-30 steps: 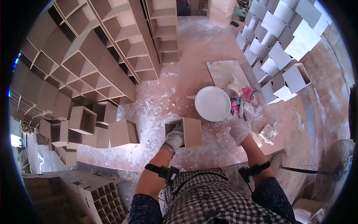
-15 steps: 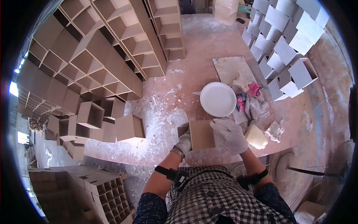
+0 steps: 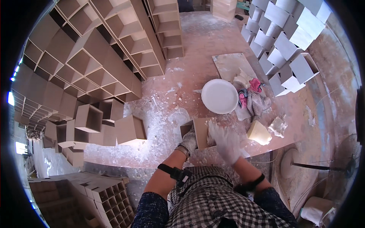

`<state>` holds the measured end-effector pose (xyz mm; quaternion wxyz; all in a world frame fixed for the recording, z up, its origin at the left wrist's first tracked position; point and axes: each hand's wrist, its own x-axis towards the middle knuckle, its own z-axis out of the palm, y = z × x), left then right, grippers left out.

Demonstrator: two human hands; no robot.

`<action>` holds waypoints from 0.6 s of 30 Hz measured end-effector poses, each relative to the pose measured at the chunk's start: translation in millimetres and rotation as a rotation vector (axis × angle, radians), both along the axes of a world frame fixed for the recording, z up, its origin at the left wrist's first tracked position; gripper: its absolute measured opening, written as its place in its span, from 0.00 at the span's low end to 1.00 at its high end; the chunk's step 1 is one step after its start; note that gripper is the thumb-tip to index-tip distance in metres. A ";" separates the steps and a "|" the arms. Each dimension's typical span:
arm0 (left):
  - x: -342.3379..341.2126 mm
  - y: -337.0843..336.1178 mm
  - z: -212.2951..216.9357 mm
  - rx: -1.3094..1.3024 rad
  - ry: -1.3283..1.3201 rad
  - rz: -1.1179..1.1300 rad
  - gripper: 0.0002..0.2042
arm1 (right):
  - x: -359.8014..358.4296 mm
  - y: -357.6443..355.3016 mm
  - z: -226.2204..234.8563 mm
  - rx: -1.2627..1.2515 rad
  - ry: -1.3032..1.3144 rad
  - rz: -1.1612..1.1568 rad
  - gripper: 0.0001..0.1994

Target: Applying finishing material or adhesive to the edges of small wooden boxes using a sponge.

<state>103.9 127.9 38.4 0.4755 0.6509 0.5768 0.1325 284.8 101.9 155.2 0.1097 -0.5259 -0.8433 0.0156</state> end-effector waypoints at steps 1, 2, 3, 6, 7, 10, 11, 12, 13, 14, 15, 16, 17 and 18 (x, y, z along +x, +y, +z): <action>0.5 -1.7 2.8 0.111 0.043 0.015 0.17 | -2.9 18.5 3.2 0.051 0.077 0.005 0.13; 4.6 0.3 1.9 0.115 0.037 0.003 0.17 | -0.3 32.7 -1.2 0.055 0.071 -0.007 0.13; 10.8 4.3 -2.3 -0.011 -0.079 0.072 0.17 | 5.3 47.4 -14.1 0.142 0.222 0.000 0.12; -12.4 0.3 -60.1 -0.184 -0.294 0.230 0.20 | -12.1 18.7 -8.9 0.103 0.219 -0.018 0.14; -20.1 -1.4 -75.5 -0.232 -0.411 0.281 0.25 | -12.5 -9.1 -15.8 0.188 0.170 -0.025 0.14; -4.2 0.1 -22.7 -0.313 -0.387 0.226 0.24 | -2.8 -32.0 -9.3 0.291 0.238 0.009 0.12; -3.1 -1.7 -10.7 -0.307 -0.386 0.227 0.24 | -4.2 -32.7 -3.5 0.312 0.378 0.091 0.11; 1.0 -4.1 -1.4 -0.127 -0.253 0.119 0.20 | -3.5 -21.9 -6.7 0.317 0.376 0.084 0.11; 4.0 -4.0 3.0 0.054 -0.117 0.013 0.17 | -3.4 0.8 -14.4 0.259 0.365 0.049 0.11; 5.4 -1.7 1.4 0.059 -0.113 0.019 0.17 | -5.5 19.6 -19.3 0.198 0.358 0.025 0.11; 11.4 3.3 -1.5 -0.273 -0.406 0.254 0.19 | -5.7 29.6 -17.8 0.204 0.357 0.024 0.11; 20.5 10.7 11.6 -0.619 -0.693 0.474 0.22 | -3.5 38.2 -17.8 0.100 0.456 -0.010 0.10; 24.8 12.3 26.0 -0.506 -0.457 0.253 0.24 | 0.3 42.5 -17.8 -0.003 0.555 -0.046 0.10; 12.9 9.7 -6.7 -0.496 -0.452 0.273 0.24 | -10.7 33.8 -12.0 -0.004 0.566 -0.026 0.10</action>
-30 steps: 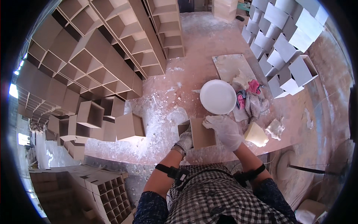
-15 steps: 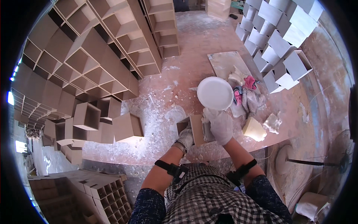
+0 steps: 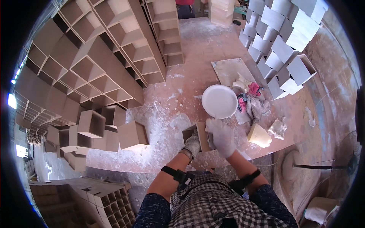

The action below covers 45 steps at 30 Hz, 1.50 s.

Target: Applying finishing material or adhesive to the edges of small wooden boxes using a sponge.

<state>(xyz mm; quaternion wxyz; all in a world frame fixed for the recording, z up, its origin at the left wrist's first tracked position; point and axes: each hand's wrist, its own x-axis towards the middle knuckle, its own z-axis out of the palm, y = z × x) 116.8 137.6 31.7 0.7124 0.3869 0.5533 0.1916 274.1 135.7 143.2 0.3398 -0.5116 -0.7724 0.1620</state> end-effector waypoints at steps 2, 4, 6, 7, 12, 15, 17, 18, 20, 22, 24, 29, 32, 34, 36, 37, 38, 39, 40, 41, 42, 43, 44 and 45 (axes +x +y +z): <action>-33.5 -9.0 -89.9 0.279 -0.020 0.100 0.18 | -23.6 -39.3 13.2 0.277 -0.146 0.111 0.10; -17.0 -6.0 -65.2 0.531 0.306 -0.145 0.19 | -11.0 -72.6 -7.8 0.286 -0.134 0.068 0.12; -13.6 -7.0 -33.3 0.783 0.654 -0.369 0.19 | -9.3 -72.1 -7.4 0.303 -0.102 0.050 0.15; -14.8 -5.8 -22.6 0.624 0.585 -0.423 0.20 | -13.3 -54.3 2.8 0.203 -0.174 0.018 0.15; 3.5 -4.9 40.8 0.138 0.211 -0.100 0.20 | -7.7 4.6 0.8 -0.058 0.055 0.020 0.17; -16.3 -10.3 -11.4 0.797 0.821 -0.516 0.24 | -10.6 -59.1 -2.2 0.196 -0.153 0.129 0.21; -26.4 -8.3 -38.8 0.387 0.364 -0.275 0.29 | -14.3 -82.6 5.3 0.181 -0.191 0.124 0.22; -24.0 -4.6 -30.8 0.390 0.358 -0.287 0.29 | -12.7 -85.5 6.6 0.161 -0.236 0.094 0.23; -17.5 3.8 -1.2 0.599 0.500 -0.764 0.33 | -6.6 -55.3 -5.5 0.177 -0.259 0.086 0.23; -2.9 6.0 -16.0 0.717 0.693 -0.680 0.31 | -21.5 -10.3 3.2 0.076 -0.353 0.011 0.26; 8.2 9.2 -19.8 0.841 0.861 -0.611 0.28 | -18.5 2.7 15.5 0.005 -0.285 0.027 0.25; -3.5 -2.6 3.1 0.610 0.647 -0.432 0.24 | -7.2 -72.9 -7.3 0.249 -0.213 0.071 0.22; -7.1 -6.1 8.5 0.608 0.558 -0.323 0.21 | -8.6 -82.4 8.4 0.264 -0.066 0.127 0.21; -9.6 0.6 3.6 0.796 0.726 -0.700 0.21 | -18.1 -44.7 35.9 0.119 -0.205 0.136 0.21; -14.2 3.1 -34.5 0.697 0.541 -0.552 0.25 | -29.0 0.5 23.6 0.059 -0.182 0.123 0.21; -9.2 6.0 -32.6 0.596 0.346 -0.419 0.30 | -30.2 13.0 19.8 -0.008 -0.165 0.094 0.20; -3.2 8.0 -30.7 0.598 0.337 -0.432 0.30 | -27.7 11.7 17.1 -0.011 -0.170 0.079 0.20; 10.3 11.4 0.8 0.729 0.500 -0.583 0.29 | -21.8 9.2 15.9 0.000 -0.204 0.018 0.17; 8.8 9.8 24.6 0.860 0.688 -0.699 0.29 | -25.8 3.4 22.1 0.027 -0.231 -0.007 0.14; -2.4 8.6 -31.2 0.783 0.523 -0.607 0.29 | -24.4 -12.6 22.4 0.027 -0.230 -0.003 0.14; -23.7 3.5 -78.7 0.703 0.371 -0.483 0.29 | -27.0 -38.4 22.9 0.132 -0.166 0.104 0.17; -47.6 -3.1 -123.3 0.629 0.229 -0.357 0.29 | -31.7 -58.5 25.2 0.234 -0.096 0.219 0.20; -42.3 -2.6 -126.1 0.625 0.220 -0.360 0.29 | -26.9 -66.1 24.0 0.228 -0.102 0.215 0.20; -37.3 -4.2 -120.9 0.510 0.077 -0.193 0.25 | -23.5 -73.7 24.6 0.168 -0.111 0.209 0.21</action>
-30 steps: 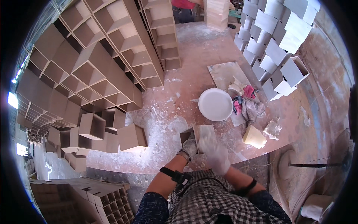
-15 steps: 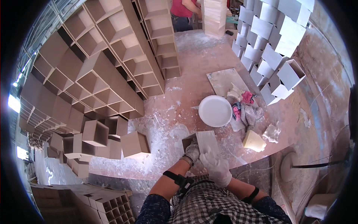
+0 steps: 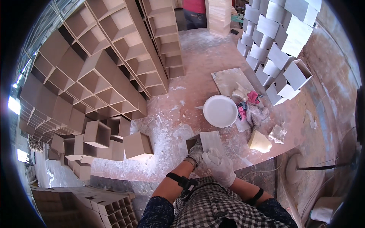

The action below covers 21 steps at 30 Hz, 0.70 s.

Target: Applying finishing material or adhesive to the edges of small wooden boxes using a sponge.

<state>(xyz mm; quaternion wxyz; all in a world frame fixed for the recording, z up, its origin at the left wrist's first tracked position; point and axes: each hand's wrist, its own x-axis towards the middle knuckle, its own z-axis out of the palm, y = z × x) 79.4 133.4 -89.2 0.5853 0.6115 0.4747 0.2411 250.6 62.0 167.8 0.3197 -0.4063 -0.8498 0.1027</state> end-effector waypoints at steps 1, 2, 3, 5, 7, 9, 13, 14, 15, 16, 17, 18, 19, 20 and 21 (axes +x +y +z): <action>10.2 -0.3 12.4 -0.133 -0.168 0.113 0.22 | 5.0 -3.8 -1.1 -0.061 -0.017 -0.029 0.21; 17.3 -1.5 25.6 -0.140 -0.171 0.095 0.22 | 5.6 3.8 -3.6 -0.066 -0.021 -0.048 0.21; 28.1 0.1 55.8 -0.027 0.050 0.003 0.21 | 6.3 22.9 -6.6 -0.024 -0.036 -0.144 0.19; 31.6 2.4 85.1 0.087 0.281 -0.057 0.20 | -4.3 64.9 -5.1 -0.131 -0.088 -0.206 0.17; 41.7 7.8 93.4 0.299 0.557 -0.068 0.18 | -1.9 101.7 -10.4 -0.214 -0.047 -0.184 0.16; 16.9 -1.6 42.2 -0.207 -0.153 0.295 0.18 | 5.0 116.7 -32.6 -0.141 0.049 -0.137 0.15; 28.1 -5.2 121.3 -0.117 0.206 0.139 0.20 | 41.9 121.3 -45.8 -0.368 0.671 -0.281 0.17; 25.4 -6.9 129.1 -0.398 -0.036 0.273 0.24 | 40.2 117.2 -37.4 -0.562 0.912 -0.242 0.15; 29.2 -6.9 140.7 -0.400 -0.034 0.261 0.24 | 40.8 114.9 -44.4 -0.558 0.915 -0.254 0.15; 34.5 -5.3 150.3 -0.477 -0.111 0.328 0.23 | 39.6 114.3 -55.8 -0.478 0.944 -0.157 0.12; 39.5 -4.0 154.3 -0.554 -0.188 0.394 0.22 | 41.1 112.0 -66.8 -0.397 0.970 -0.061 0.09; 37.1 -5.1 149.6 -0.556 -0.185 0.394 0.22 | 34.9 107.9 -68.1 -0.398 0.972 -0.063 0.09; 34.2 -5.0 139.8 -0.445 -0.102 0.327 0.21 | 28.6 103.8 -69.4 -0.591 1.007 -0.068 0.10; 32.2 -3.5 131.4 -0.332 -0.020 0.256 0.20 | 26.3 98.6 -69.7 -0.783 1.038 -0.074 0.10; 30.2 -1.9 123.2 -0.337 -0.019 0.249 0.20 | 28.3 90.5 -70.4 -0.784 1.040 -0.083 0.10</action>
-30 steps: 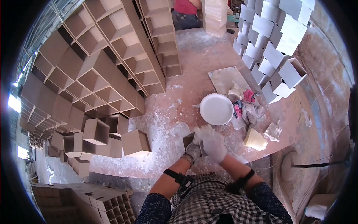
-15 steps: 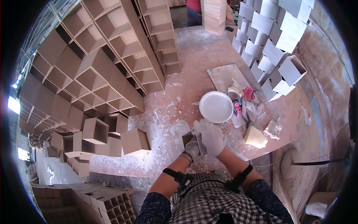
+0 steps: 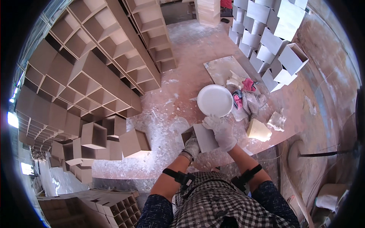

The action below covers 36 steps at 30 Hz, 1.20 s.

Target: Applying finishing material or adhesive to the edges of small wooden boxes using a sponge.

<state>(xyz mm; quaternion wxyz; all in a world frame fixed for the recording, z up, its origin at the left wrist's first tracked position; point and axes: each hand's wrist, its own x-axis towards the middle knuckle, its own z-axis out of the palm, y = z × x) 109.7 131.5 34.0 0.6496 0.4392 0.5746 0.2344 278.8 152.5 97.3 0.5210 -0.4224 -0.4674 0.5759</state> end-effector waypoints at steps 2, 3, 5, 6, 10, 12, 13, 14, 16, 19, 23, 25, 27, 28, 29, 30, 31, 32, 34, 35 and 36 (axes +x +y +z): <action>-5.7 0.5 -13.3 0.002 -0.036 -0.023 0.21 | 5.7 -25.9 9.8 0.622 -0.792 -0.030 0.11; -7.7 1.6 -21.8 0.002 -0.038 -0.025 0.21 | 8.5 -42.3 21.9 0.621 -0.795 -0.031 0.11; -12.5 1.6 -38.0 -0.156 -0.277 0.163 0.21 | 13.7 -80.2 38.4 0.290 -0.967 0.195 0.18; -10.1 1.4 -36.1 -0.159 -0.283 0.150 0.21 | 22.1 -101.9 33.6 0.282 -0.975 0.185 0.18; -24.4 1.0 -62.9 0.030 -0.163 0.047 0.21 | 28.4 -132.0 40.7 0.576 -1.167 -0.022 0.24; -20.6 1.3 -64.0 0.081 -0.179 0.028 0.21 | 25.5 -112.8 48.6 0.566 -1.231 -0.086 0.26; -6.5 3.8 -37.5 -0.023 -0.191 0.042 0.21 | 26.8 -89.0 47.4 0.504 -1.251 -0.145 0.25; -0.3 3.6 -20.8 -0.120 -0.199 0.071 0.21 | 25.0 -65.5 48.0 0.454 -1.263 -0.192 0.24; -14.9 5.2 -55.5 -0.059 -0.190 0.111 0.19 | 11.4 -19.7 50.9 0.544 -1.293 -0.107 0.21; 6.8 10.4 -32.3 -0.123 -0.269 0.095 0.18 | -2.5 -12.8 58.4 0.417 -1.281 -0.036 0.16; 6.5 8.3 -20.6 -0.364 -0.440 0.262 0.19 | -7.4 -52.2 49.4 0.619 -1.313 -0.072 0.11; -18.1 2.2 -76.1 -0.102 -0.326 0.153 0.19 | -18.1 -91.1 48.0 0.563 -1.321 -0.024 0.12; -23.7 3.4 -102.8 0.146 -0.211 0.023 0.19 | -15.1 -102.0 43.0 0.488 -1.347 0.012 0.13; -23.2 4.4 -104.5 0.193 -0.161 -0.020 0.19 | -12.7 -100.4 31.9 0.608 -1.362 -0.071 0.14; -24.0 4.3 -105.7 0.241 -0.109 -0.059 0.19 | -12.4 -98.8 22.7 0.732 -1.370 -0.153 0.15; -14.9 5.8 -87.5 0.232 -0.113 -0.072 0.19 | -8.6 -88.1 15.5 0.716 -1.378 -0.157 0.15; 6.1 10.5 -44.9 0.053 -0.127 -0.083 0.19 | 2.9 -67.0 12.3 0.666 -1.361 -0.199 0.15; 13.7 11.5 -17.1 -0.114 -0.125 -0.070 0.19 | 7.8 -47.8 12.7 0.639 -1.325 -0.231 0.15; -5.4 9.8 -52.5 0.007 -0.118 -0.044 0.19 | 0.3 -15.7 20.8 0.486 -1.216 -0.108 0.16; -10.9 10.1 -67.2 0.115 -0.116 -0.042 0.19 | -2.5 -8.7 22.5 0.309 -1.117 0.003 0.16; -2.0 10.5 -53.9 0.106 -0.122 -0.056 0.19 | 0.0 -14.4 27.2 0.293 -1.124 -0.004 0.16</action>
